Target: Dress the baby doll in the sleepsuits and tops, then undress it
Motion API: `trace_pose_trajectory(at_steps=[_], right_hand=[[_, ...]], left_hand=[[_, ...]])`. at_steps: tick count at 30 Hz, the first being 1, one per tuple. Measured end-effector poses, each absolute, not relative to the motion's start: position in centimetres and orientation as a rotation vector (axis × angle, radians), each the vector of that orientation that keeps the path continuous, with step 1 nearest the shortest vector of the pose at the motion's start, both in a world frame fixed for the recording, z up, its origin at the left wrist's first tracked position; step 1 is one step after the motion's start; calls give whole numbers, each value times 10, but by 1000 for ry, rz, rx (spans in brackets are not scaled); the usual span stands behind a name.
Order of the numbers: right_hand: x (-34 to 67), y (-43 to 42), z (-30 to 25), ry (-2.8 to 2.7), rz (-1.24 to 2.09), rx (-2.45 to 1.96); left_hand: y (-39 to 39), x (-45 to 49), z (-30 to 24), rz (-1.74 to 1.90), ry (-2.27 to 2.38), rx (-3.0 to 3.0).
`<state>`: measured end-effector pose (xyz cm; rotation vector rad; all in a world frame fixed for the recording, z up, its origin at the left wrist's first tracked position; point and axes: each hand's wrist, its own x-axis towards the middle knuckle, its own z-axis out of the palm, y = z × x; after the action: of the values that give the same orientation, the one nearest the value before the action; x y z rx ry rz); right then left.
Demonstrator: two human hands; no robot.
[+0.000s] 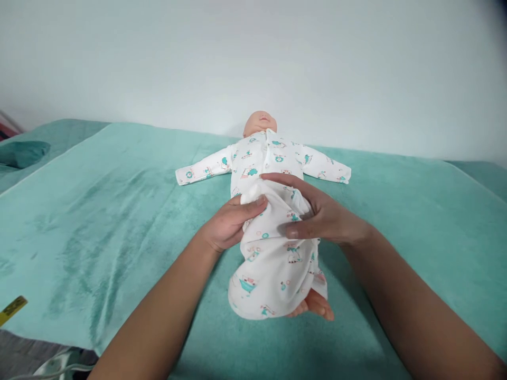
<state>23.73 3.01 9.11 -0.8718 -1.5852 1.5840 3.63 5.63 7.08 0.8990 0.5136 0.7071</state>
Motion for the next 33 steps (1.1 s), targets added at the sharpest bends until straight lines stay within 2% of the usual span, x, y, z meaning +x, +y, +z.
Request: trace_pose_trajectory(at_steps=[9, 13, 21, 33], right_hand=[[249, 35, 94, -1735, 1750, -1062], [250, 35, 87, -1717, 1663, -1045], [249, 33, 72, -1329, 1618, -870], [251, 29, 79, -1605, 1542, -953]], left_hand=[[55, 35, 68, 665, 536, 1011], [55, 33, 68, 652, 568, 1068], [58, 32, 87, 542, 525, 1342], [50, 28, 81, 557, 653, 1444]])
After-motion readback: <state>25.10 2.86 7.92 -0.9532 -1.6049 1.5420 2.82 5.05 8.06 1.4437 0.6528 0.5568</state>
